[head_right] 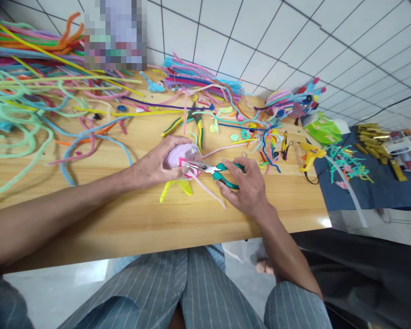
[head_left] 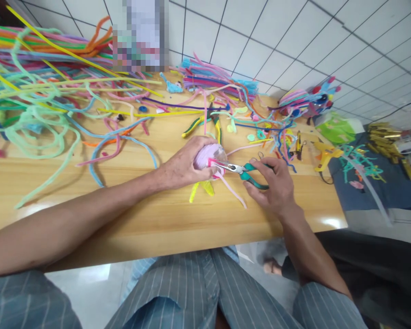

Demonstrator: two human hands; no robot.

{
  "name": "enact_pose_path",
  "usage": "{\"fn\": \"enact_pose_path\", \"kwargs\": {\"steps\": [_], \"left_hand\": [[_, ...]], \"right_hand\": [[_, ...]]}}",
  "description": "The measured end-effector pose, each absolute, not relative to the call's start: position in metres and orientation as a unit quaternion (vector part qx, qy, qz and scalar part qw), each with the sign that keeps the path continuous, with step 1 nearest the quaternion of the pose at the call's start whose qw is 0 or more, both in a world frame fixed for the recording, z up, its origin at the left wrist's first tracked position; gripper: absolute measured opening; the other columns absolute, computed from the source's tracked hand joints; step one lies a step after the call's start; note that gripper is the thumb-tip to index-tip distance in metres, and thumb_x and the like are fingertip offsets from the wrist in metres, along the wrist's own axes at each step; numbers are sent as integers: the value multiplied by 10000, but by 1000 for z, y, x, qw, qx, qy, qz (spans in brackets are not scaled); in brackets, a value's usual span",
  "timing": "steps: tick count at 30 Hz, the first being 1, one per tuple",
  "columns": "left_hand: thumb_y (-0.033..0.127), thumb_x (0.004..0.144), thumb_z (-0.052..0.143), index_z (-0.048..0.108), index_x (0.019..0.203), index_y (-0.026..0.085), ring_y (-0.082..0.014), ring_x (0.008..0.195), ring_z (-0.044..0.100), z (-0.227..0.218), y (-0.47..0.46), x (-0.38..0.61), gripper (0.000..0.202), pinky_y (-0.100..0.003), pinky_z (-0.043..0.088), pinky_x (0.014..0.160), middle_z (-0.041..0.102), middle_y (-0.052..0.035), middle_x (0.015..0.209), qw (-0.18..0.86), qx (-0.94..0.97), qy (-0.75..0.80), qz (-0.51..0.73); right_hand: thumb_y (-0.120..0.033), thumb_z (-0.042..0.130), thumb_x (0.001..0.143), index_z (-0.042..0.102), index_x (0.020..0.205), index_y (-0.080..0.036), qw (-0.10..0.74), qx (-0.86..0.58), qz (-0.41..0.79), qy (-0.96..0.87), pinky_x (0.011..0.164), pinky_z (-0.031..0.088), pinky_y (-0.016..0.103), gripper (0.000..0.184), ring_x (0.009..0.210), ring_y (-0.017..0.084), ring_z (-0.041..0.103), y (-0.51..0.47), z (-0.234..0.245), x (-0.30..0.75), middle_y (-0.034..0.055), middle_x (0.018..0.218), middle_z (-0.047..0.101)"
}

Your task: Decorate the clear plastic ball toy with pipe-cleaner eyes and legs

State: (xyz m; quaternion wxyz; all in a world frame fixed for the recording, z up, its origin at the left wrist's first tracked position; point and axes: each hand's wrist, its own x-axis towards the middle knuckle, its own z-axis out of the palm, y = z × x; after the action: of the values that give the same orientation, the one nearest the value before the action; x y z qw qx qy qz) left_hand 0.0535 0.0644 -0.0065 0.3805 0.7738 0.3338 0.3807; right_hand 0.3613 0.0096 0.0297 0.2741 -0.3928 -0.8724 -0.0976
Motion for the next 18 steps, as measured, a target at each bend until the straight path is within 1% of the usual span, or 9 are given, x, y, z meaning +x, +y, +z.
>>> {"fn": "enact_pose_path", "kwargs": {"steps": [4,7,10,15,18], "left_hand": [[452,882,766,556,1420,214,-309,1342,623,-6,65,54,624,-484,501,1191,634,-144,1449,382,774,332,380],[407,874,759,553,1421,209,-309,1341,625,-7,66,53,617,-485,501,1192,633,-149,1452,379,777,324,384],[353,850,764,555,1420,218,-314,1343,625,-8,66,53,622,-491,502,1193,640,-140,1449,376,779,323,384],[335,844,755,558,1423,224,-314,1340,629,-8,66,53,622,-484,510,1186,645,-129,1444,371,781,326,382],[303,839,742,558,1423,225,-309,1337,633,-7,66,53,617,-473,513,1186,649,-122,1432,368,784,325,381]], "right_hand": [[-295,786,917,596,1512,-291,285,-390,-83,-871,858,641,511,625,1038,318,694,10,30,360,131,1183,688],[-298,788,916,596,1503,-288,274,-388,-91,-875,839,647,505,618,1016,311,692,11,30,358,135,1178,690],[-316,779,924,575,1514,-311,259,-393,-105,-876,824,653,499,624,1001,309,702,11,31,358,127,1177,686],[-340,756,953,534,1552,-337,248,-389,-120,-879,805,664,511,640,1006,325,713,11,34,359,129,1190,685],[-332,771,947,531,1560,-318,242,-380,-134,-883,799,667,507,658,1004,322,711,11,36,359,137,1181,680]]}}
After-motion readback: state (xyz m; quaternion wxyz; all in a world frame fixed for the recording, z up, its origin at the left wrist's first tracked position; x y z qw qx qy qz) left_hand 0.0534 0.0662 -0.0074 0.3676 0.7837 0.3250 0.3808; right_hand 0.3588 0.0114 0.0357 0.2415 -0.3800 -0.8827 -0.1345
